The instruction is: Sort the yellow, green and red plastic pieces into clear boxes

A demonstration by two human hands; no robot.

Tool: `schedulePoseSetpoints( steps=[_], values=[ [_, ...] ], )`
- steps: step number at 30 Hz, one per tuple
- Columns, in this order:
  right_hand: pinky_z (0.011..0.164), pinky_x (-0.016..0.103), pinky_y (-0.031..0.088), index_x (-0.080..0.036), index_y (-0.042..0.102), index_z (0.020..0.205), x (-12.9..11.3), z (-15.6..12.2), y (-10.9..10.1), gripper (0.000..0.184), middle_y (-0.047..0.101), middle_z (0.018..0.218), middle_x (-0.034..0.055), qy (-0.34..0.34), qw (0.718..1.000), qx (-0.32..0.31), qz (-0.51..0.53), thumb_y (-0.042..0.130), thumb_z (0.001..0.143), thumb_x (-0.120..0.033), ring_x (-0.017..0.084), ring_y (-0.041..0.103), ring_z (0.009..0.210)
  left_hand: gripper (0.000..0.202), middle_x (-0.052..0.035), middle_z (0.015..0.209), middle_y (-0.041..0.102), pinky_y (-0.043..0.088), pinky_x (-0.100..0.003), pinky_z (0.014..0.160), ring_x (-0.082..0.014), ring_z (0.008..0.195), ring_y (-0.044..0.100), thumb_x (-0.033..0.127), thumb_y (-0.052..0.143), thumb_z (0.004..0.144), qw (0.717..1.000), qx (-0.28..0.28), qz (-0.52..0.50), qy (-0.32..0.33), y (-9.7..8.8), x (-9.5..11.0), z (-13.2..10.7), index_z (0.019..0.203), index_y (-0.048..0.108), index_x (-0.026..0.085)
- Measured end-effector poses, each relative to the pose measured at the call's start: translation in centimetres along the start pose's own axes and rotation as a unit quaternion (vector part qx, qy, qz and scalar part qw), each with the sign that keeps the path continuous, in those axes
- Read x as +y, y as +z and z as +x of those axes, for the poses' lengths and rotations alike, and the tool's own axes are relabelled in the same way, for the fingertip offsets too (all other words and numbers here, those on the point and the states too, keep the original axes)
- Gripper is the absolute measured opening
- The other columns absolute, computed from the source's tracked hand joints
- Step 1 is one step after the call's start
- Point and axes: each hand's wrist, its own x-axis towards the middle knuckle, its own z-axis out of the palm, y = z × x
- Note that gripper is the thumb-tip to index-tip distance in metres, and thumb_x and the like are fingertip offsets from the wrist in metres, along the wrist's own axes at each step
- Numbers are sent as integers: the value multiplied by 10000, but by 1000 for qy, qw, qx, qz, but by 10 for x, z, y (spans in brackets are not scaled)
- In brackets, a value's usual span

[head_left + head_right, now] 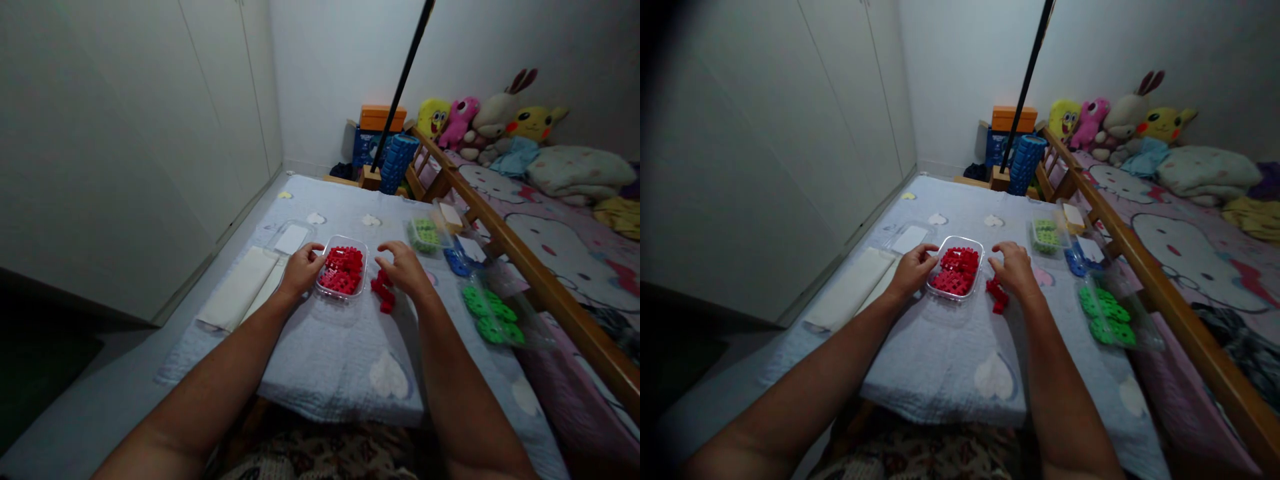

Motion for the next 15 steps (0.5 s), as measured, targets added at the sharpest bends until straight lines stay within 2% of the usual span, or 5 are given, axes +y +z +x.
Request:
schedulePoseSetpoints(
  steps=[4, 8, 11, 15],
  values=[
    [976, 454, 521, -208, 746, 1041, 29, -14, -5, 257, 743, 1111, 116, 61, 998, -11, 16, 643, 806, -228, 273, 684, 1013, 361, 59, 604, 520, 364, -253, 564, -131, 561, 492, 416, 640, 767, 1000, 2, 0, 5, 0, 0, 0, 1021, 711, 168],
    [856, 384, 562, -200, 756, 1049, 42, -26, 1, 286, 751, 1067, 109, 89, 995, -33, 38, 676, 776, -235, 232, 694, 885, 363, 61, 585, 505, 356, -254, 558, -135, 555, 494, 400, 630, 767, 1000, 5, 8, 5, 0, 1, -1, 1034, 713, 169],
    [810, 350, 559, -196, 761, 1035, 45, -29, 6, 285, 749, 1018, 94, 88, 994, -57, 40, 681, 763, -226, 213, 690, 845, 374, 64, 572, 496, 352, -258, 553, -138, 544, 495, 402, 632, 760, 1000, 4, 11, -3, -1, 2, -1, 1043, 715, 172],
    [771, 338, 542, -219, 756, 850, 47, -27, 9, 151, 726, 890, 54, 54, 995, -74, 29, 643, 749, -212, 211, 666, 814, 391, 64, 583, 502, 354, -258, 553, -137, 544, 490, 421, 635, 755, 1000, 2, 3, -7, -1, 1, -1, 1050, 709, 175]
  ],
)
